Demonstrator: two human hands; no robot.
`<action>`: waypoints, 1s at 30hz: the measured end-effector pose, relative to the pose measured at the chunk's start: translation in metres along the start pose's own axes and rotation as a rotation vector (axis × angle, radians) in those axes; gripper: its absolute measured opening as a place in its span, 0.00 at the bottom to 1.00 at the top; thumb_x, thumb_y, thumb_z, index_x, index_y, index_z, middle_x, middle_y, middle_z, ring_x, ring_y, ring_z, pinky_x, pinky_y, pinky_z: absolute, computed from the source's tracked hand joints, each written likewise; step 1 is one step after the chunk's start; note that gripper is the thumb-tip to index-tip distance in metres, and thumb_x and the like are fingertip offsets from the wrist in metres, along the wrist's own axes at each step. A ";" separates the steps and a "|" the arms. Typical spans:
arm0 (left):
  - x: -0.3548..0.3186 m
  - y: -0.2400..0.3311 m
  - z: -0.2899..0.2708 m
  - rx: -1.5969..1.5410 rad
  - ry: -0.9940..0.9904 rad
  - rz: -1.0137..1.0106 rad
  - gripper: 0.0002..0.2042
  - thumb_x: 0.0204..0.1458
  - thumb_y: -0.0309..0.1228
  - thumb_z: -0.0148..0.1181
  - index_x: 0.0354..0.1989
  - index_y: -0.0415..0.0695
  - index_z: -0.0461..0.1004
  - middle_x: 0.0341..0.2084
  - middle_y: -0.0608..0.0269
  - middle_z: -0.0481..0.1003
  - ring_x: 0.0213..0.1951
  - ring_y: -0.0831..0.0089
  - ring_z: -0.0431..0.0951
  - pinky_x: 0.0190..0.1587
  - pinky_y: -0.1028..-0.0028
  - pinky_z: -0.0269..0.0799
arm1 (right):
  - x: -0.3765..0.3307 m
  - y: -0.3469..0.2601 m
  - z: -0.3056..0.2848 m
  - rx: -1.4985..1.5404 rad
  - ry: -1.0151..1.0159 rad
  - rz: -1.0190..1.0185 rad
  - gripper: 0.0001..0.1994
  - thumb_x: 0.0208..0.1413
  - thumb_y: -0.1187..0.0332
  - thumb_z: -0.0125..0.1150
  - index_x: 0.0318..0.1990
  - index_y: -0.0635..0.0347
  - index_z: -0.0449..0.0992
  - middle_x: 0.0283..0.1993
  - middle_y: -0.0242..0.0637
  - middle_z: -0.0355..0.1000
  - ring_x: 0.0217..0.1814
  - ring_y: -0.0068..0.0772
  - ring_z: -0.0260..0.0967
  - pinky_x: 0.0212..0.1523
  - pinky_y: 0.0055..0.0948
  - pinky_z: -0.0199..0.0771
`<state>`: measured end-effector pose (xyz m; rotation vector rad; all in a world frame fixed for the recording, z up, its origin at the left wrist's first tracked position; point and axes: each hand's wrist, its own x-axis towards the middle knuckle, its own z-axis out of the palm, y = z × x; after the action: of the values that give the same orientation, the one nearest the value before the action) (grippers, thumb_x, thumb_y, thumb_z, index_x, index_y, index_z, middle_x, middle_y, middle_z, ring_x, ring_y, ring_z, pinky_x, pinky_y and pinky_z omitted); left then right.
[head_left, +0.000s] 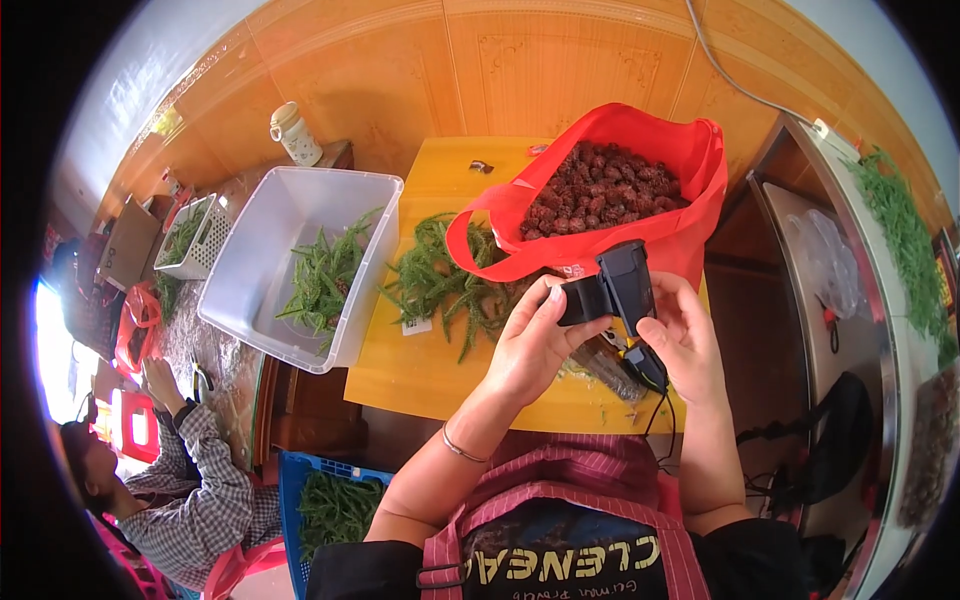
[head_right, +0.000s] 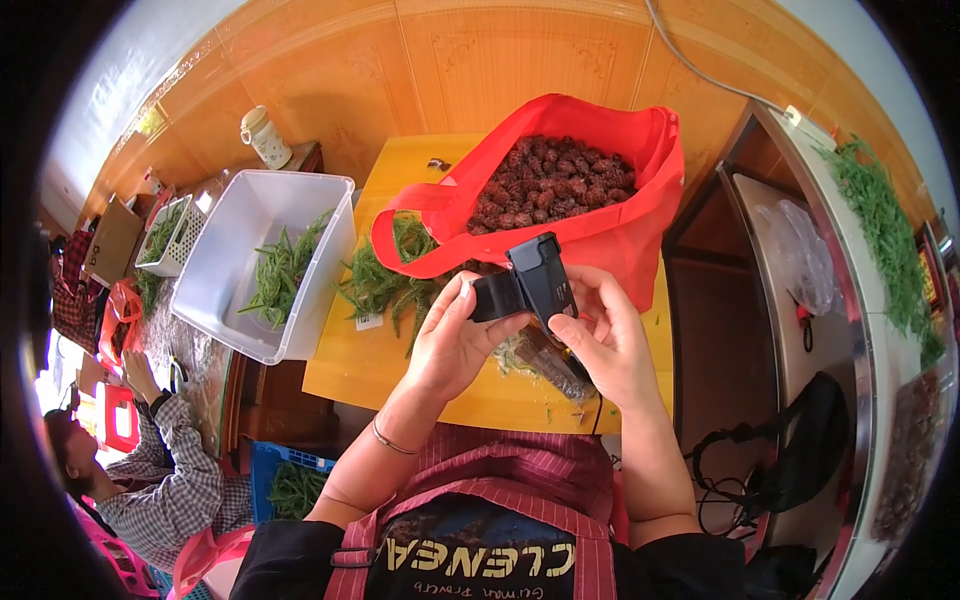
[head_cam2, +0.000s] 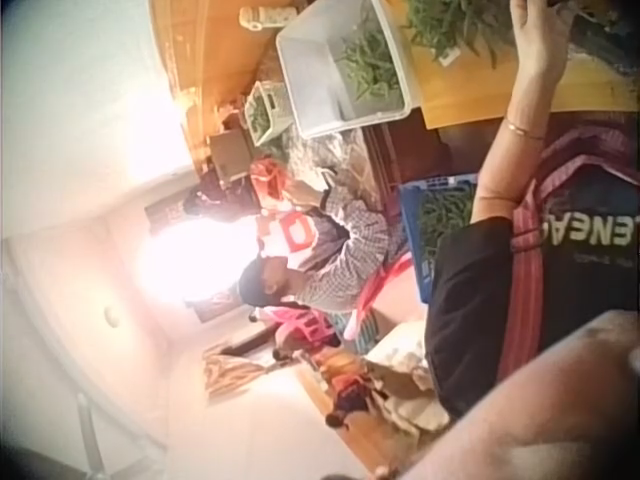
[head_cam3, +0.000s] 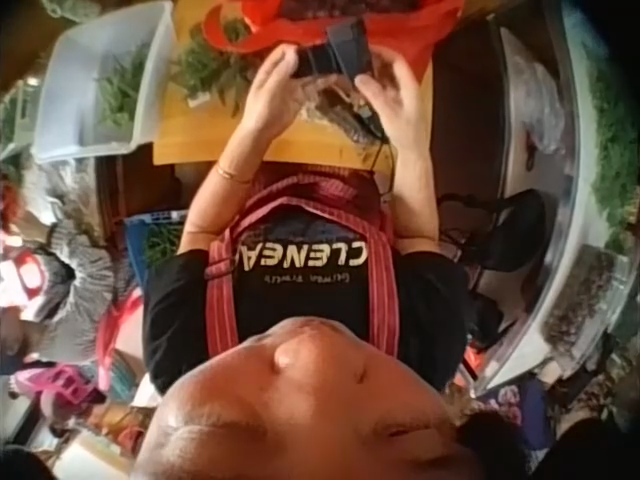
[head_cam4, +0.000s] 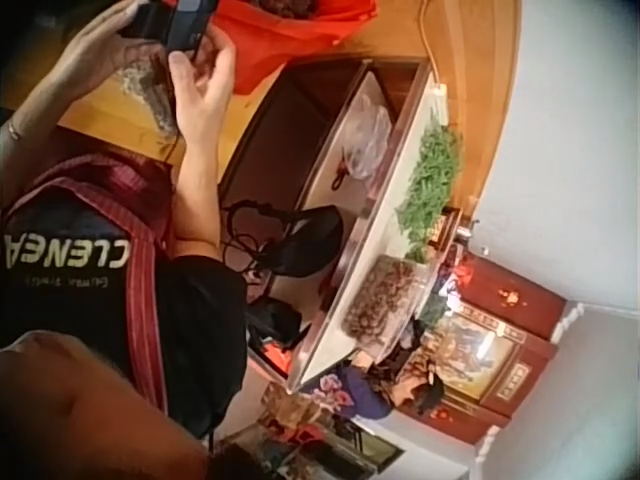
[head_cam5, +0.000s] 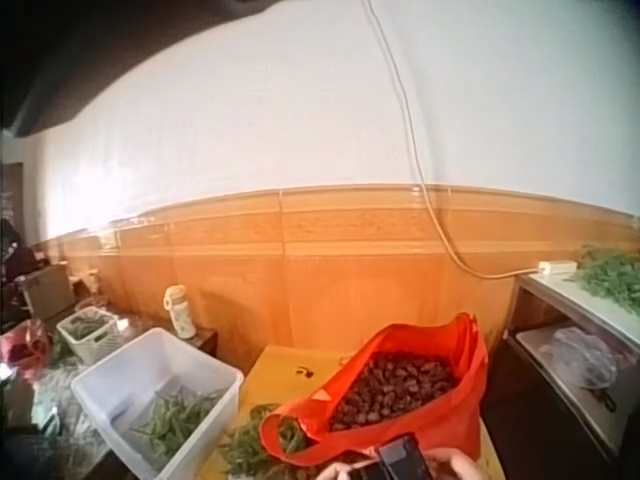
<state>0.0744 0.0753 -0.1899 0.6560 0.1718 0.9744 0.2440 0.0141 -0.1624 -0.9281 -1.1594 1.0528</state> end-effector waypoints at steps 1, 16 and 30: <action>0.000 0.000 0.000 -0.001 -0.013 -0.002 0.08 0.61 0.33 0.42 0.41 0.42 0.64 0.45 0.60 0.69 0.48 0.68 0.71 0.53 0.61 0.70 | -0.001 -0.001 0.000 -0.003 0.002 0.000 0.23 0.51 0.77 0.60 0.54 0.66 0.60 0.50 0.36 0.65 0.49 0.22 0.64 0.47 0.22 0.67; 0.008 0.003 -0.008 -0.036 -0.027 -0.060 0.09 0.61 0.35 0.44 0.44 0.44 0.65 0.46 0.62 0.69 0.46 0.70 0.71 0.48 0.65 0.71 | -0.010 0.001 0.011 0.006 0.079 0.010 0.25 0.46 0.82 0.63 0.52 0.66 0.60 0.46 0.37 0.65 0.39 0.19 0.69 0.36 0.14 0.71; 0.021 0.004 -0.025 0.033 -0.149 -0.152 0.19 0.57 0.44 0.49 0.48 0.42 0.66 0.47 0.54 0.70 0.45 0.68 0.73 0.41 0.71 0.70 | -0.014 -0.001 0.027 -0.010 0.103 -0.040 0.27 0.42 0.82 0.66 0.48 0.65 0.57 0.42 0.38 0.65 0.42 0.25 0.71 0.39 0.18 0.73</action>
<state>0.0734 0.1050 -0.2046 0.7323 0.1040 0.7750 0.2168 0.0012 -0.1608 -0.9526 -1.0943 0.9565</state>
